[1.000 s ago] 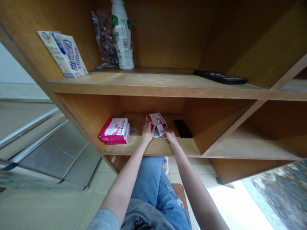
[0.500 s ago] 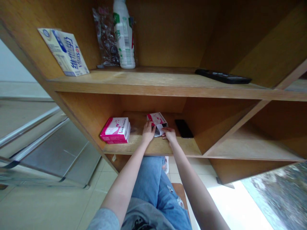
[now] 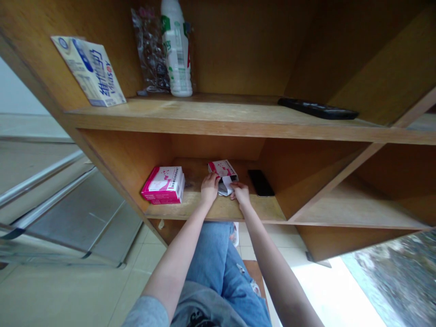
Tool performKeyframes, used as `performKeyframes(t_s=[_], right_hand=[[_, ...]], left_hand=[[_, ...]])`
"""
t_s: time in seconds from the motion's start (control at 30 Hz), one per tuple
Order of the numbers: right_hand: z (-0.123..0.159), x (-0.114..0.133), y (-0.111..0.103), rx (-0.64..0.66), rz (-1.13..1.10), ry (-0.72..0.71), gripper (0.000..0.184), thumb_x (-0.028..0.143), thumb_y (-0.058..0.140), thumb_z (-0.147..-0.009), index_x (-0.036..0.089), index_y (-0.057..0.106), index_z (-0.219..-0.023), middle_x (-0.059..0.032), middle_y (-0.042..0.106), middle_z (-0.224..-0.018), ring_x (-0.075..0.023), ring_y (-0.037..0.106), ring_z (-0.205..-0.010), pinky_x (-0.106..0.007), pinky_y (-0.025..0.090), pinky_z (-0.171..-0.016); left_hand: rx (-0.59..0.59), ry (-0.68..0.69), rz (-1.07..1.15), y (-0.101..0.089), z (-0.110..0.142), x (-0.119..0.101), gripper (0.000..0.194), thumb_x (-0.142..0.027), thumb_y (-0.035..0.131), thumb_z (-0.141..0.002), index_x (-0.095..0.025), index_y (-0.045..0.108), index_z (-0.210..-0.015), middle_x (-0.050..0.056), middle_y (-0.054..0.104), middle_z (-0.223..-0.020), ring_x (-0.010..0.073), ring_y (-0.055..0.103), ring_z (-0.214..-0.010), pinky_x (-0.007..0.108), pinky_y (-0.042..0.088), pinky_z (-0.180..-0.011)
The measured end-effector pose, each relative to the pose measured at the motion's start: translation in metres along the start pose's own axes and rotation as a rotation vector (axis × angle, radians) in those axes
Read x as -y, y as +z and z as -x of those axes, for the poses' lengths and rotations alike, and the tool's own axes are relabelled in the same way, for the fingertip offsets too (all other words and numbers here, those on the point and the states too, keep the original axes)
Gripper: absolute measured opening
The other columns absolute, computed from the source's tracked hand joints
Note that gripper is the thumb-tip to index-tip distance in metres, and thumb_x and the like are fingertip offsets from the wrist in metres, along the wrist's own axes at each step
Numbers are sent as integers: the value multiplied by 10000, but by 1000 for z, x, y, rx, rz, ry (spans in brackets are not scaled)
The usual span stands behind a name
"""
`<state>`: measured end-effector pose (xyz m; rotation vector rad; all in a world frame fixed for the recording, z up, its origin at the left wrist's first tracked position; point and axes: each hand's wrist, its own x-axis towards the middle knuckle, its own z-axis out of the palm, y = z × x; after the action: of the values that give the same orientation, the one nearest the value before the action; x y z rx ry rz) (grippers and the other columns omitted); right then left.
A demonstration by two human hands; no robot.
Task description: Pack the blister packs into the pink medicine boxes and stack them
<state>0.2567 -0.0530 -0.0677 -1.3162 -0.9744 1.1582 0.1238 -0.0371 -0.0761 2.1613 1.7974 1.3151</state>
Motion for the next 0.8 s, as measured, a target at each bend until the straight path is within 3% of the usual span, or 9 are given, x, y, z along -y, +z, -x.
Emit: performKeyframes(t_s=[0.3, 0.47, 0.6, 0.7, 0.8], right_hand=[[-10, 6, 12, -33, -73, 29, 149, 284, 591, -698, 159, 586, -779, 51, 527, -392, -121, 502, -318, -206, 428, -328], [-8, 5, 18, -65, -125, 7, 352, 363, 673, -657, 183, 526, -921, 46, 615, -576, -121, 560, -399, -218, 479, -370], [4, -2, 11, -12, -184, -20, 478, 307, 714, -615, 208, 459, -1007, 24, 653, -711, -142, 644, -507, -217, 521, -413], [5, -5, 6, 5, -134, -53, 429, 269, 698, -618, 208, 459, -969, 24, 640, -680, -159, 660, -530, -218, 520, -425], [-4, -6, 9, -101, -29, -111, 356, 285, 664, -640, 205, 468, -926, 15, 634, -674, -168, 652, -524, -239, 518, -445]], left_hand=[[-16, 14, 57, -3, 0, 0, 118, -235, 472, -879, -209, 587, -882, 75, 625, -989, 221, 559, -962, 352, 442, -873], [-25, -12, 118, -3, -1, 3, 100, -218, 493, -866, -214, 590, -887, 68, 623, -990, 213, 561, -979, 351, 448, -882], [-27, -33, 139, -3, -1, 3, 100, -209, 495, -863, -216, 591, -890, 66, 620, -1015, 213, 563, -999, 361, 445, -899], [-42, -39, 168, -2, -1, 4, 88, -215, 506, -859, -219, 591, -878, 64, 619, -1019, 210, 567, -1003, 361, 448, -897], [-61, -38, 201, -1, -1, 4, 66, -220, 529, -849, -217, 592, -870, 62, 624, -1012, 203, 572, -996, 348, 449, -895]])
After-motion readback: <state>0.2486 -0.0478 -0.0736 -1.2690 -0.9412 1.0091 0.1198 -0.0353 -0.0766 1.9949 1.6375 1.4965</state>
